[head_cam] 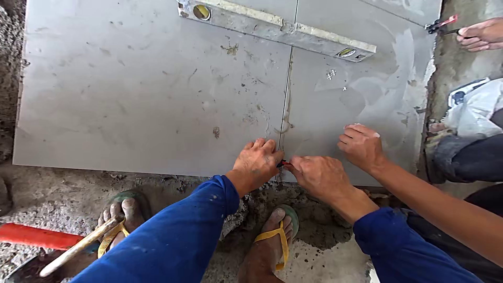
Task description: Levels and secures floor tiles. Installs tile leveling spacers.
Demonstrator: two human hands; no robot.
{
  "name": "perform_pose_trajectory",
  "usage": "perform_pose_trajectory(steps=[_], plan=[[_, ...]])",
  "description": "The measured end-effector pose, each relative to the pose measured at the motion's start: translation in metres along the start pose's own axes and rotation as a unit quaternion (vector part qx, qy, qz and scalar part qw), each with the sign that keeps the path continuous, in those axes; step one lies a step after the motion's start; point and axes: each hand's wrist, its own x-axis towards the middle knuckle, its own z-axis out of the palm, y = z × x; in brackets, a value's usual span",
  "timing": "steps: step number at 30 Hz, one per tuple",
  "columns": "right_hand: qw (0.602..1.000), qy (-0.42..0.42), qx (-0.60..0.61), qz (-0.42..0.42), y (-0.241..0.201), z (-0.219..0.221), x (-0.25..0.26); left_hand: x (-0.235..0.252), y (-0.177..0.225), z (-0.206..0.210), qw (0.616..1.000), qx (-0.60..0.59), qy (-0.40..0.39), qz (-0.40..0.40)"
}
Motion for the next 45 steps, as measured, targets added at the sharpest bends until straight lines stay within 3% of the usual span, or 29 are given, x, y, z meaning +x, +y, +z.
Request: perform_pose_trajectory(steps=[7,10,13,18,24,29,34,40,45], plan=[[1.000,-0.027,0.003,-0.005,0.000,0.000,0.000,0.011,-0.017,0.011,0.996,0.003,0.089,-0.003],[1.000,-0.023,0.008,-0.009,0.002,0.000,0.001,0.009,-0.018,0.010,0.994,0.006,0.108,0.036],[1.000,-0.016,0.011,-0.011,0.003,0.000,0.001,-0.003,-0.006,0.018,0.996,0.002,0.068,0.062],[1.000,-0.006,0.026,-0.012,0.001,0.000,0.000,-0.006,0.005,0.016,0.999,-0.001,0.018,-0.032],[0.999,-0.003,0.027,-0.017,0.001,-0.001,0.001,-0.002,0.011,0.022,0.993,0.043,0.083,-0.078],[1.000,-0.014,0.024,-0.011,0.001,-0.002,0.003,0.006,-0.003,0.018,0.984,0.084,0.153,-0.034],[1.000,-0.016,0.022,-0.006,0.001,-0.002,0.003,-0.002,-0.003,0.020,0.992,0.049,0.113,-0.013],[1.000,-0.005,0.019,-0.020,-0.002,-0.004,0.004,0.009,0.002,0.043,0.990,0.071,0.122,0.022],[1.000,-0.001,0.011,-0.027,0.000,-0.001,0.004,0.006,-0.013,0.020,0.994,0.024,0.066,0.082]])
